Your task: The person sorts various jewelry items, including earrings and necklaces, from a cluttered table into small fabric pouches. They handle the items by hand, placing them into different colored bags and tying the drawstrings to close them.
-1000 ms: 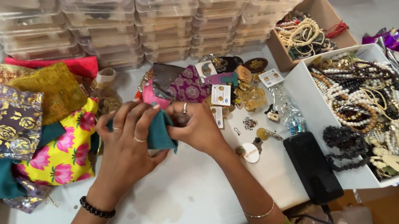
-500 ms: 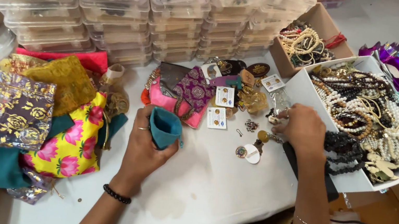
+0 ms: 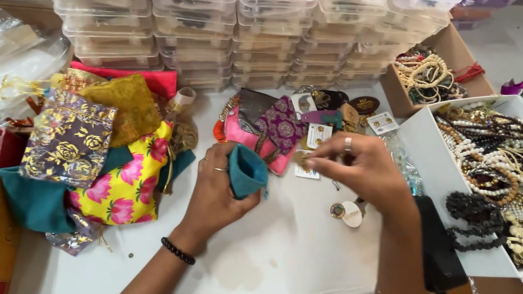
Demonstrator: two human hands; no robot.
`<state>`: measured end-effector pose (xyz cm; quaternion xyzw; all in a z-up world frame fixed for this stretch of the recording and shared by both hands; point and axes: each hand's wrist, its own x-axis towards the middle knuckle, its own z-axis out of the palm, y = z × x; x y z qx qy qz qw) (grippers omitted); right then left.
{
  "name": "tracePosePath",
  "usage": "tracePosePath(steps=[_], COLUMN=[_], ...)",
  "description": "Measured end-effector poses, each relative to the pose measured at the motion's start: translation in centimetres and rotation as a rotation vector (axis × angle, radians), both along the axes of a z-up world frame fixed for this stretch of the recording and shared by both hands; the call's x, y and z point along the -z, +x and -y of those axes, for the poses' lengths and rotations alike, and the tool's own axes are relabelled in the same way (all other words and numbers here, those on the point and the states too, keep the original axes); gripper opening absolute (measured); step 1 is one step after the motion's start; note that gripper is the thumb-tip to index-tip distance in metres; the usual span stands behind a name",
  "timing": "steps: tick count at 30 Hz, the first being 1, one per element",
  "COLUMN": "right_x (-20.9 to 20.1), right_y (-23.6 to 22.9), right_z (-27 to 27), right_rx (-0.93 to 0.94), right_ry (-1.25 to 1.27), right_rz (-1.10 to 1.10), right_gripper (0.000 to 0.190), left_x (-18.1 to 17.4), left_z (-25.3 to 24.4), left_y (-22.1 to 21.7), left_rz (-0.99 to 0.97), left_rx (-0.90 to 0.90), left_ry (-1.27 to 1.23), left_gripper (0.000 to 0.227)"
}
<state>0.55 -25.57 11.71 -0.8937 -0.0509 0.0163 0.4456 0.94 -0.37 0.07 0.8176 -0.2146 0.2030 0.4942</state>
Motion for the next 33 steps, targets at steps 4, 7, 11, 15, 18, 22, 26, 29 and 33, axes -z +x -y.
tracePosePath(steps=[4, 7, 11, 15, 18, 22, 26, 29, 33], right_x=[0.0, 0.0, 0.9, 5.7, 8.0, 10.5, 11.2, 12.0, 12.1], right_y=[0.9, 1.2, 1.1, 1.3, 1.9, 1.9, 1.7, 1.7, 1.9], right_z=[-3.8, -3.5, 1.8, 7.5, 8.6, 10.5, 11.2, 11.9, 12.3], right_rx=[-0.151, -0.166, 0.21, 0.526, 0.588, 0.669, 0.716, 0.72, 0.751], right_ry=[0.037, -0.015, -0.341, -0.778, -0.837, -0.764, -0.658, -0.62, -0.578], right_rz=[0.084, 0.192, 0.263, 0.027, -0.186, -0.183, -0.038, 0.017, 0.008], right_gripper=[0.017, 0.017, 0.018, 0.03, 0.039, 0.029, 0.021, 0.021, 0.02], left_x=[-0.5, -0.7, -0.4, -0.6, -0.4, -0.3, -0.6, -0.5, -0.3], left_z=[-0.2, -0.3, 0.0, -0.1, -0.1, -0.1, -0.1, -0.1, -0.1], left_y=[-0.1, 0.0, 0.1, -0.2, -0.1, -0.1, -0.2, -0.1, 0.0], left_rz=[-0.032, -0.004, -0.051, -0.087, -0.054, -0.058, -0.064, -0.087, -0.074], left_rx=[0.047, 0.088, 0.132, 0.127, 0.119, 0.114, 0.104, 0.105, 0.118], left_ry=[0.023, -0.013, -0.032, -0.027, -0.031, -0.017, -0.009, -0.009, -0.026], left_gripper=[0.077, 0.075, 0.07, 0.071, 0.072, 0.074, 0.073, 0.072, 0.071])
